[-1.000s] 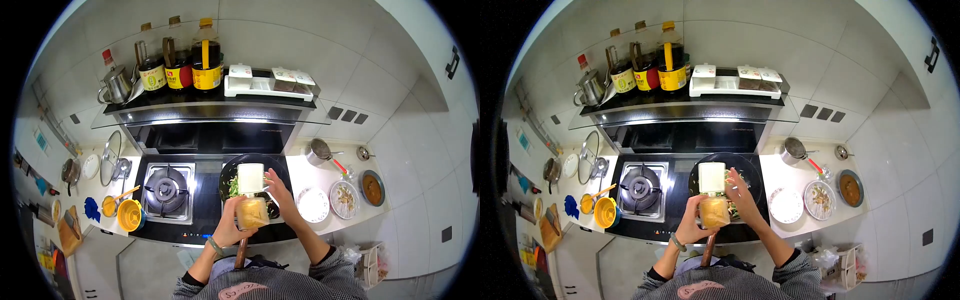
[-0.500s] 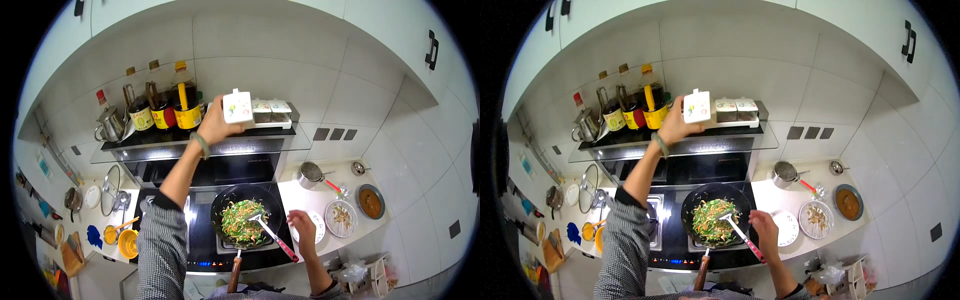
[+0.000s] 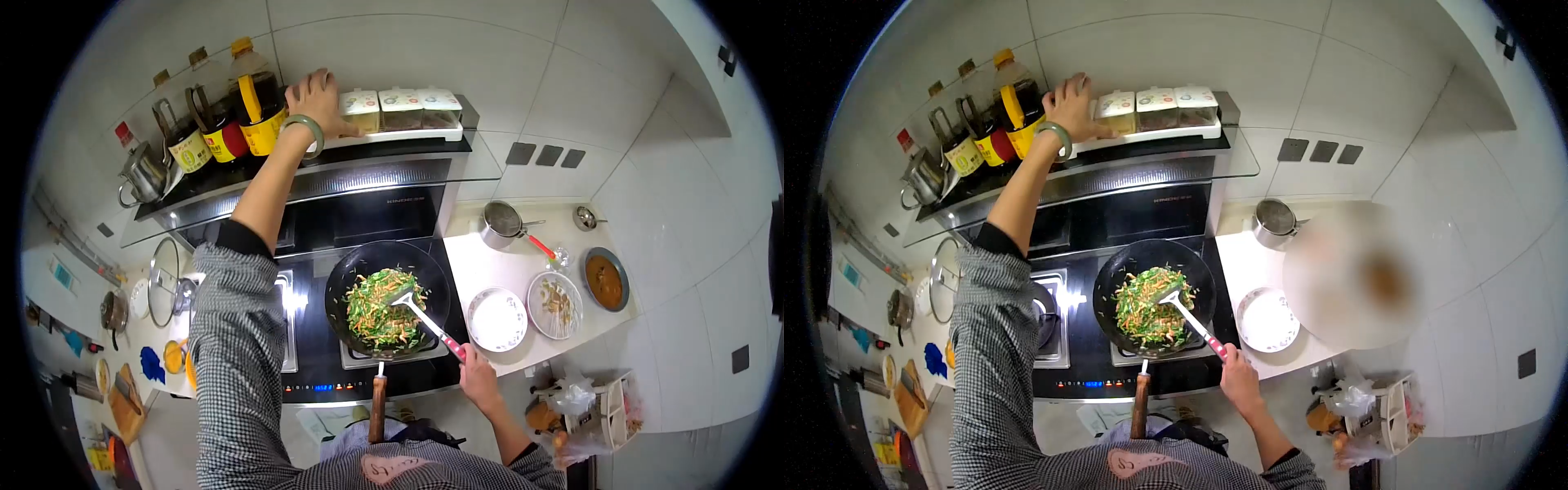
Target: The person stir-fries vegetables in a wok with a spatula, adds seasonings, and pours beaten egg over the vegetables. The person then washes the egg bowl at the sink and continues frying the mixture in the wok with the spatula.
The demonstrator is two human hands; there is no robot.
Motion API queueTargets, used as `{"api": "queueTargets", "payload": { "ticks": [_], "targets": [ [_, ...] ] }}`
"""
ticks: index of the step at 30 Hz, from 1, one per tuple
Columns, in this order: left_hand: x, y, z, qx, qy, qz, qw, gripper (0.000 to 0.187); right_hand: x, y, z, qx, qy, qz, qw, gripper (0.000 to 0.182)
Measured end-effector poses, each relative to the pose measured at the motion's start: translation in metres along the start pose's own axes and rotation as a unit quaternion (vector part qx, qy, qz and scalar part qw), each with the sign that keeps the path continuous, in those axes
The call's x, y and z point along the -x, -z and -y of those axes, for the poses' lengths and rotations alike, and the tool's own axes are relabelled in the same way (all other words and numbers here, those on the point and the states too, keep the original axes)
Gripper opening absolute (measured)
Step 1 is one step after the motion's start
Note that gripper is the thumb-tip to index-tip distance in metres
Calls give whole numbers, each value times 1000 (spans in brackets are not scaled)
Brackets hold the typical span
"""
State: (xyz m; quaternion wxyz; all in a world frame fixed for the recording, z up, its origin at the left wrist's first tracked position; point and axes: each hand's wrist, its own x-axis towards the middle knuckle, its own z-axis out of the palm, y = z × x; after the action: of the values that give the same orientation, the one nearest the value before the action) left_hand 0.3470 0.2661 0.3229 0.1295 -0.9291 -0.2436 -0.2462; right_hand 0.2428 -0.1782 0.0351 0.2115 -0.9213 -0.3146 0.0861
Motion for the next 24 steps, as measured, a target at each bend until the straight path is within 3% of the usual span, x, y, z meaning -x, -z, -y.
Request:
{"api": "queueTargets", "payload": {
  "ticks": [1, 3, 5, 7, 8, 10, 11, 13, 14, 15, 16, 17, 18, 20, 24],
  "targets": [
    [8, 11, 1, -2, 3, 3, 1000, 103, -2, 5, 6, 27, 31, -44, 998, 34],
    [50, 30, -1, 114, -90, -164, 976, 83, -4, 27, 20, 16, 39, -43, 998, 34],
    [110, 43, -15, 233, -130, -261, 928, 45, -1, 37, 27, -40, 10, -45, 998, 37],
    [182, 34, -17, 357, -200, -175, 896, 19, 3, 56, 23, -48, 13, -23, 999, 37],
    [225, 22, -25, 422, -167, -141, 880, 16, 3, 71, 23, -56, 19, -5, 998, 36],
    [323, -15, -29, 529, 15, 63, 846, 15, 9, 111, 44, -58, 14, -16, 998, 34],
    [372, -46, -33, 532, 82, 85, 838, 19, 13, 128, 54, -17, 30, 3, 999, 33],
    [466, -78, -53, 469, 125, 144, 862, 32, 20, 141, 63, 75, 52, 45, 995, 34],
    [521, -114, -68, 529, 184, 194, 805, 37, 22, 132, 65, 78, 55, 45, 994, 34],
    [543, -110, -85, 648, 290, 294, 640, 43, 22, 117, 67, 81, 56, 57, 993, 35],
    [547, -107, -90, 678, 276, 417, 539, 46, 20, 101, 71, 85, 58, 70, 992, 36],
    [554, -100, -105, 726, 342, 433, 410, 41, 17, 84, 82, 75, 68, 49, 994, 36],
    [543, -80, -109, 736, 396, 450, 316, 36, 12, 65, 85, 79, 70, 50, 993, 36],
    [545, -82, -108, 741, 383, 451, 317, 32, -2, 26, 81, -29, 72, -42, 996, 35],
    [537, -70, -106, 743, 413, 441, 288, 31, -27, -17, 81, -73, 92, -101, 988, 37]
  ]
}}
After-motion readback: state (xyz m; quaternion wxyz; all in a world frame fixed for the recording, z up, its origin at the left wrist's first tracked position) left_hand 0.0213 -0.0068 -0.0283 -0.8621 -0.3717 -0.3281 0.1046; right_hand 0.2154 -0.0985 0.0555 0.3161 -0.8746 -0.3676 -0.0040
